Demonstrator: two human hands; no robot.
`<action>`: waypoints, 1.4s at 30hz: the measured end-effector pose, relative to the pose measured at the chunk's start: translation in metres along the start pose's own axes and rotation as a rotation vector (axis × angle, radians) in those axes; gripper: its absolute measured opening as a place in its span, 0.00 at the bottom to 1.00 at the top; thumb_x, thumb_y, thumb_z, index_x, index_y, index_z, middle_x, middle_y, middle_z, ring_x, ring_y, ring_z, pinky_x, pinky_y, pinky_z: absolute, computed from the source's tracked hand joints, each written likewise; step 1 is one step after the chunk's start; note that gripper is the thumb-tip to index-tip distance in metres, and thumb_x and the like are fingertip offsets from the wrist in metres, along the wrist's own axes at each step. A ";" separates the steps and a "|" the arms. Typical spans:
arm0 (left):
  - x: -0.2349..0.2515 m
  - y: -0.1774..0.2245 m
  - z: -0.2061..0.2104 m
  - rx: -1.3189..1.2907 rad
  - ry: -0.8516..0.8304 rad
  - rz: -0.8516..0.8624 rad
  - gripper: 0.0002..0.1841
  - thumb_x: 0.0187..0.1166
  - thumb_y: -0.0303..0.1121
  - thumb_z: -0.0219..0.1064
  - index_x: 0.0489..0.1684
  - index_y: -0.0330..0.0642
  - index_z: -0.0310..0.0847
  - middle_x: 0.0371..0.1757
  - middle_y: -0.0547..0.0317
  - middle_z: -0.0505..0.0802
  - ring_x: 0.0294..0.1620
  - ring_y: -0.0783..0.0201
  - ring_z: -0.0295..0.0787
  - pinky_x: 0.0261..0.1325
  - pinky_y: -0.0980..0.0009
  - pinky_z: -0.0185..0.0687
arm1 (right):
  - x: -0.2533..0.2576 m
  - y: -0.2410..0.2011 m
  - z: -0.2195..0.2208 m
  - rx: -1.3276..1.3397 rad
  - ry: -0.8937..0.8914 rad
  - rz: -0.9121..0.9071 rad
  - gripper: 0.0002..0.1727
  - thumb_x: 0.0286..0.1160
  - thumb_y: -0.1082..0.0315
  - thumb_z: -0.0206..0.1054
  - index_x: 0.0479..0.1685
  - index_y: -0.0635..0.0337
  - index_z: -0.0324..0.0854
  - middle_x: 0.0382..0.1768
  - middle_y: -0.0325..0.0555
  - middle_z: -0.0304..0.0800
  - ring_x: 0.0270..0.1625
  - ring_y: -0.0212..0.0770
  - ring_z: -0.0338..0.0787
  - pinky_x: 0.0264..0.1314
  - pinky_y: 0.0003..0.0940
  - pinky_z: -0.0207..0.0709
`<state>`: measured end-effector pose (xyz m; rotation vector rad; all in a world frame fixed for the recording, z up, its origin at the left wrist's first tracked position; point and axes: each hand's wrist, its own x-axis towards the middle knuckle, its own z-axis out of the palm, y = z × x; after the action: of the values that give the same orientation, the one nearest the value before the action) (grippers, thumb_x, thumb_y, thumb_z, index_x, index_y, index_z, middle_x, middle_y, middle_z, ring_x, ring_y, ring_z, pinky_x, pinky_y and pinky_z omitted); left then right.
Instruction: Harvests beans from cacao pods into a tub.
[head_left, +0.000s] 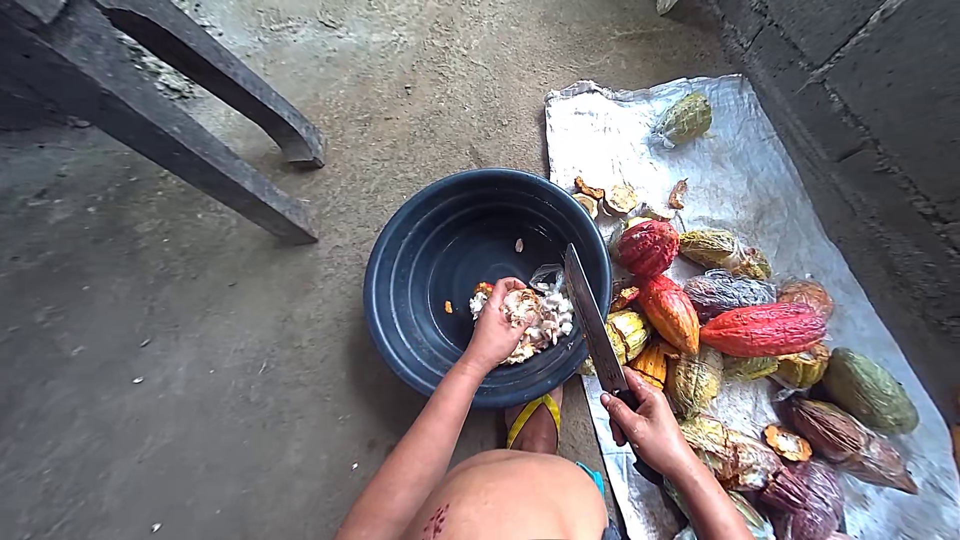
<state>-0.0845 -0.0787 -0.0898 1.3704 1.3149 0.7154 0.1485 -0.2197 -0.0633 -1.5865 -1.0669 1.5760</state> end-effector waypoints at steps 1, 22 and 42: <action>0.001 -0.002 0.001 0.022 0.030 0.029 0.27 0.69 0.19 0.73 0.69 0.31 0.70 0.59 0.41 0.86 0.56 0.56 0.88 0.63 0.58 0.85 | 0.001 0.000 0.000 -0.006 0.002 0.001 0.15 0.76 0.69 0.63 0.60 0.58 0.79 0.18 0.32 0.81 0.13 0.28 0.79 0.19 0.25 0.79; 0.030 -0.032 -0.070 0.437 -0.166 -0.120 0.31 0.79 0.36 0.73 0.82 0.37 0.71 0.81 0.35 0.76 0.82 0.40 0.71 0.82 0.40 0.65 | 0.003 0.003 -0.007 -0.130 0.020 -0.016 0.15 0.76 0.67 0.64 0.60 0.59 0.80 0.21 0.34 0.83 0.15 0.28 0.80 0.21 0.25 0.80; 0.022 -0.062 -0.062 0.275 -0.011 -0.550 0.27 0.76 0.41 0.77 0.58 0.25 0.73 0.51 0.31 0.85 0.53 0.42 0.85 0.62 0.44 0.80 | -0.001 0.003 -0.002 -0.136 -0.085 0.086 0.19 0.76 0.65 0.64 0.65 0.57 0.78 0.24 0.36 0.84 0.16 0.30 0.82 0.23 0.28 0.82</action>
<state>-0.1563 -0.0514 -0.1368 1.1344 1.7276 0.1560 0.1511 -0.2218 -0.0653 -1.6884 -1.1879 1.6713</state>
